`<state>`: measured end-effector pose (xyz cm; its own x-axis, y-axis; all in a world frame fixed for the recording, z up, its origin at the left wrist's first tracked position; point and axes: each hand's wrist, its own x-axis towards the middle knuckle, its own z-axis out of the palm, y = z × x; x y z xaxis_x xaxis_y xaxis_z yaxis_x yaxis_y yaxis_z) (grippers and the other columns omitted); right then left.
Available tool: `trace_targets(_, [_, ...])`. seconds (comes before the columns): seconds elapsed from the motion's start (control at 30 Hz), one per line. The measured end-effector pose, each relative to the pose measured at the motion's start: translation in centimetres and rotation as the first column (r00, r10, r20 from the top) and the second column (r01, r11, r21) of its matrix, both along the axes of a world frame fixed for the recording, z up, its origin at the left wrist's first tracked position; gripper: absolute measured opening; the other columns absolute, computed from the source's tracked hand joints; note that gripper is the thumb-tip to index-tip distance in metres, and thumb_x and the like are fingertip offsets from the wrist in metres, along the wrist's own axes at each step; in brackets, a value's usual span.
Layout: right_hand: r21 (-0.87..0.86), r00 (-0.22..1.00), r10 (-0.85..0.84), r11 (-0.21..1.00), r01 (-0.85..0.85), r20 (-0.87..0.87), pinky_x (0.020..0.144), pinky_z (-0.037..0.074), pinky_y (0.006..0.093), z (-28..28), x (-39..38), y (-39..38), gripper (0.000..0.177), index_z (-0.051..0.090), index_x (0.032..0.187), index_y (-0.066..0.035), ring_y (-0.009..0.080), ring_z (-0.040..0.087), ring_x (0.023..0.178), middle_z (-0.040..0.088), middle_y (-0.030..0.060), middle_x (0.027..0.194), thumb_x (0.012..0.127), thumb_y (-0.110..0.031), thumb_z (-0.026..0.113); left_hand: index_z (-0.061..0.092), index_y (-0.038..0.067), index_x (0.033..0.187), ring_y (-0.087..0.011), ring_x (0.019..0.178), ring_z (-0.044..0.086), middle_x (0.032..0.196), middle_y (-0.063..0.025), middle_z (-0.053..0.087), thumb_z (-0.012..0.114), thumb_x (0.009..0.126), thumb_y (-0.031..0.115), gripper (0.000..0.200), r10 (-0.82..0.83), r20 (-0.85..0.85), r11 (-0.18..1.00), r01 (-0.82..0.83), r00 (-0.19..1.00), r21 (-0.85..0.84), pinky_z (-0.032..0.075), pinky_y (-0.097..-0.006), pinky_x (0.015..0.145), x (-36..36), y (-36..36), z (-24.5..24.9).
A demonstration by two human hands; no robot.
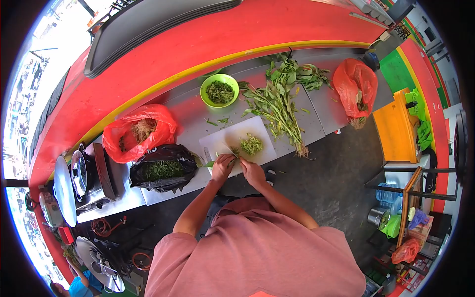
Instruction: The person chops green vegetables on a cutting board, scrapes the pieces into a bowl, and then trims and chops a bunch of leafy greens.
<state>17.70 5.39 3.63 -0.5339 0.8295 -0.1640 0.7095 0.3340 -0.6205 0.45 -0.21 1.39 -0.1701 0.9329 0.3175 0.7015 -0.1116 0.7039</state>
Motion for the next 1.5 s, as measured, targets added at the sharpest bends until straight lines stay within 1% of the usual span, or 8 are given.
trace_targets(0.4, [-0.022, 0.999, 0.029, 0.999, -0.029, -0.026, 0.066, 0.056, 0.0524, -0.1, 0.2, -0.1, 0.036, 0.063, 0.129, -0.017, 0.0438, 0.069, 0.076, 0.071, 0.0225, 0.085, 0.102, -0.037, 0.050, 0.073, 0.002, 0.101, -0.0315, 0.098, 0.067, 0.106, -0.0117, 0.072, 0.077, 0.073, 0.002, 0.028, 0.051, 0.010, 0.998, -0.051, 0.999, 0.038, 0.056, -0.0409, 0.087, 0.2, -0.2, -0.2])
trace_targets(0.7, [0.213, 0.991, 0.089, 0.971, -0.108, 0.098, 0.058, 0.055, 0.0501, -0.5, -0.2, 0.9, 0.036, 0.057, 0.135, -0.022, 0.0403, 0.069, 0.071, 0.070, 0.0198, 0.080, 0.102, -0.035, 0.051, 0.072, 0.001, 0.101, -0.0316, 0.101, 0.065, 0.106, -0.0112, 0.069, 0.077, 0.074, 0.002, 0.027, 0.052, -0.037, 0.997, -0.049, 0.998, 0.055, 0.053, -0.0411, 0.089, 1.0, -0.3, 0.5])
trace_targets(0.77, [0.132, 0.999, -0.009, 0.991, 0.003, 0.040, 0.065, 0.056, 0.0479, 0.7, 0.3, 1.7, 0.033, 0.067, 0.125, -0.014, 0.0389, 0.069, 0.075, 0.072, 0.0202, 0.087, 0.101, -0.033, 0.054, 0.071, 0.002, 0.101, -0.0318, 0.101, 0.065, 0.107, -0.0111, 0.068, 0.077, 0.076, 0.003, 0.025, 0.077, -0.025, 0.994, -0.075, 0.997, 0.073, 0.053, -0.0414, 0.089, 1.4, -0.3, 0.7])
trace_targets(0.97, [-0.005, 0.982, -0.062, 0.998, 0.062, -0.180, 0.069, 0.054, 0.0513, 0.5, 1.6, 2.5, 0.038, 0.064, 0.127, -0.007, 0.0440, 0.068, 0.078, 0.070, 0.0237, 0.084, 0.103, -0.034, 0.052, 0.071, 0.002, 0.102, -0.0324, 0.101, 0.065, 0.109, -0.0127, 0.068, 0.076, 0.079, 0.004, 0.024, 0.010, 0.014, 1.000, -0.010, 1.000, 0.028, 0.054, -0.0413, 0.089, 0.5, -0.2, -0.6])
trace_targets(1.07, [-0.111, 0.984, -0.061, 0.993, 0.043, -0.170, 0.069, 0.053, 0.0523, 1.2, 2.0, 1.5, 0.039, 0.063, 0.127, -0.006, 0.0450, 0.067, 0.078, 0.069, 0.0251, 0.081, 0.103, -0.033, 0.051, 0.070, 0.002, 0.104, -0.0327, 0.101, 0.065, 0.111, -0.0131, 0.067, 0.075, 0.079, 0.004, 0.026, 0.071, 0.079, 0.997, -0.072, 0.994, 0.004, 0.054, -0.0412, 0.088, 0.5, -0.2, -0.5])
trace_targets(1.27, [-0.154, 0.980, -0.083, 0.986, 0.055, -0.179, 0.069, 0.052, 0.0541, 1.9, 2.6, -0.6, 0.038, 0.063, 0.128, -0.007, 0.0460, 0.067, 0.079, 0.068, 0.0262, 0.082, 0.104, -0.033, 0.050, 0.072, 0.004, 0.105, -0.0302, 0.105, 0.064, 0.113, -0.0109, 0.067, 0.076, 0.079, 0.007, 0.027, 0.065, -0.099, 0.997, -0.062, 0.993, 0.036, 0.051, -0.0415, 0.091, 0.8, -0.2, 0.7])
trace_targets(1.4, [-0.132, 0.980, -0.076, 0.990, 0.051, -0.185, 0.070, 0.052, 0.0545, 1.7, 3.1, -1.0, 0.038, 0.063, 0.128, -0.008, 0.0463, 0.067, 0.080, 0.068, 0.0266, 0.084, 0.103, -0.033, 0.050, 0.074, 0.006, 0.103, -0.0295, 0.106, 0.063, 0.112, -0.0090, 0.068, 0.076, 0.079, 0.007, 0.024, 0.117, -0.120, 0.993, -0.112, 0.986, 0.044, 0.051, -0.0412, 0.091, 1.2, -0.5, 0.6])
trace_targets(1.5, [-0.247, 0.993, -0.050, 0.969, 0.023, -0.104, 0.079, 0.054, 0.0556, 1.7, 3.3, -1.2, 0.041, 0.061, 0.134, -0.014, 0.0468, 0.067, 0.088, 0.070, 0.0263, 0.095, 0.103, -0.037, 0.046, 0.075, 0.006, 0.102, -0.0296, 0.106, 0.063, 0.112, -0.0085, 0.069, 0.075, 0.080, 0.007, 0.022, 0.108, -0.107, 0.994, -0.108, 0.988, 0.005, 0.051, -0.0404, 0.090, 1.1, -0.7, 0.3])
